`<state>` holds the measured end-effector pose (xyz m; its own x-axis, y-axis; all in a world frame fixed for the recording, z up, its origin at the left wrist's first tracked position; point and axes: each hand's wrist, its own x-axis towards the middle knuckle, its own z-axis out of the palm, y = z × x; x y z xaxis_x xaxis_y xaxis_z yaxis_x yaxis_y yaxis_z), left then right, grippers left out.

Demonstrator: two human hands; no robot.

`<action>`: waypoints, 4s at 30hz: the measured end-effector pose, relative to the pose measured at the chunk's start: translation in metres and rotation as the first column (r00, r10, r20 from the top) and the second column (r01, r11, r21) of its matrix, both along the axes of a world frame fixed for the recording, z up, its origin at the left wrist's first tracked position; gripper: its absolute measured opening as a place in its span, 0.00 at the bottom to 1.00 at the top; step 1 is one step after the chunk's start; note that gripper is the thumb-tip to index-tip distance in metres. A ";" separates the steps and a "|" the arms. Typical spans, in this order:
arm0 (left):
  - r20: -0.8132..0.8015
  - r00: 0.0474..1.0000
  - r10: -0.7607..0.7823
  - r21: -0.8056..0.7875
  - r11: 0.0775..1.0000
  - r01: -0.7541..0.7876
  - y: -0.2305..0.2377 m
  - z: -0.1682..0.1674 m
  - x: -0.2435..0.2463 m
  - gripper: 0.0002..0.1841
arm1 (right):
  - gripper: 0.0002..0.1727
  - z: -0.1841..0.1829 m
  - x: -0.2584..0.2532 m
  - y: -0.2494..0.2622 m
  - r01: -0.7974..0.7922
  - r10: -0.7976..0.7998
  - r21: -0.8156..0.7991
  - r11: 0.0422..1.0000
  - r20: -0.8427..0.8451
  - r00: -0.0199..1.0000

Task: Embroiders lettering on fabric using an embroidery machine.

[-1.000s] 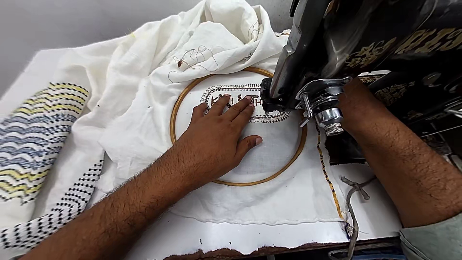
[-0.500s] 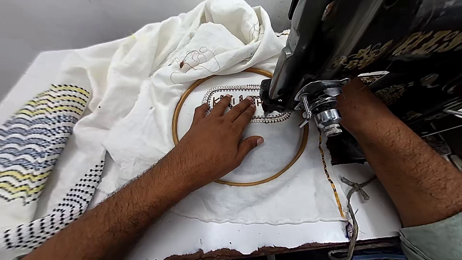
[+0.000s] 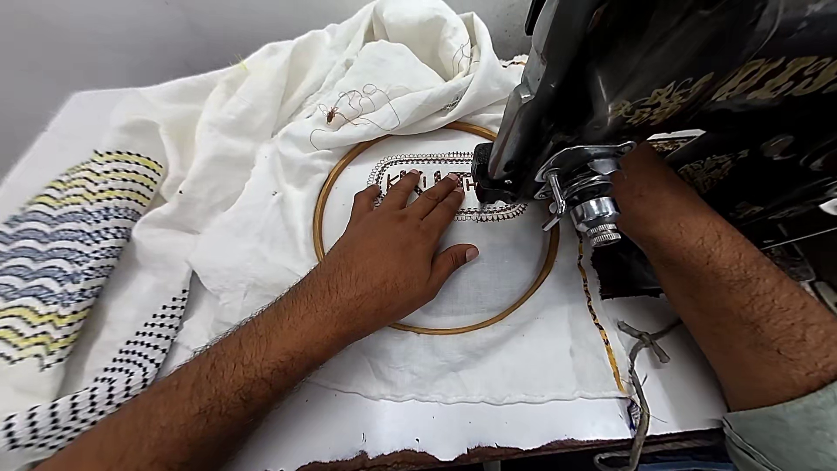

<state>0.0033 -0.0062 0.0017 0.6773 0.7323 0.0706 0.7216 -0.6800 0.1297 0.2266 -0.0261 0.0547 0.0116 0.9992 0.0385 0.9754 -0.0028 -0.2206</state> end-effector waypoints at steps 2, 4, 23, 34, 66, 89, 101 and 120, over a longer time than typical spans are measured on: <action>-0.004 1.000 -0.001 0.003 1.000 0.001 0.000 0.000 0.000 0.38 | 0.14 0.002 -0.003 0.000 0.037 -0.037 -0.006 0.999 -0.035 0.999; -0.009 1.000 -0.001 0.004 1.000 0.001 0.000 0.001 0.000 0.38 | 0.14 0.001 -0.003 0.000 0.055 -0.053 0.021 0.998 -0.079 0.995; 0.011 1.000 -0.012 0.035 0.999 0.012 -0.001 -0.004 0.002 0.37 | 0.15 -0.002 0.002 0.004 0.009 0.001 0.100 0.995 -0.103 0.995; 0.018 1.000 -0.024 0.030 0.999 0.023 0.000 -0.004 0.002 0.37 | 0.13 0.001 -0.001 0.003 0.072 -0.058 0.081 0.994 -0.165 0.985; 0.023 0.999 -0.029 0.038 0.999 0.028 -0.001 -0.003 0.003 0.37 | 0.14 -0.001 0.001 0.004 0.078 -0.065 0.078 0.994 -0.160 0.985; 0.059 0.998 -0.038 0.044 0.998 0.036 0.000 -0.006 0.005 0.36 | 0.13 -0.001 0.001 0.005 0.110 -0.080 0.117 0.987 -0.233 0.969; 0.042 0.998 -0.038 0.041 0.998 0.037 0.000 -0.006 0.005 0.37 | 0.12 0.010 -0.006 0.002 0.180 -0.176 -0.001 0.984 -0.215 0.961; 0.054 0.997 -0.050 0.043 0.998 0.048 0.000 -0.008 0.007 0.36 | 0.16 0.015 -0.008 0.004 0.196 -0.200 -0.042 0.980 -0.161 0.967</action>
<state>0.0102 -0.0060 -0.0061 0.7067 0.6937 0.1389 0.6796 -0.7202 0.1394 0.2189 -0.0223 0.0695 0.2131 0.9770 -0.0060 0.9056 -0.1998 -0.3742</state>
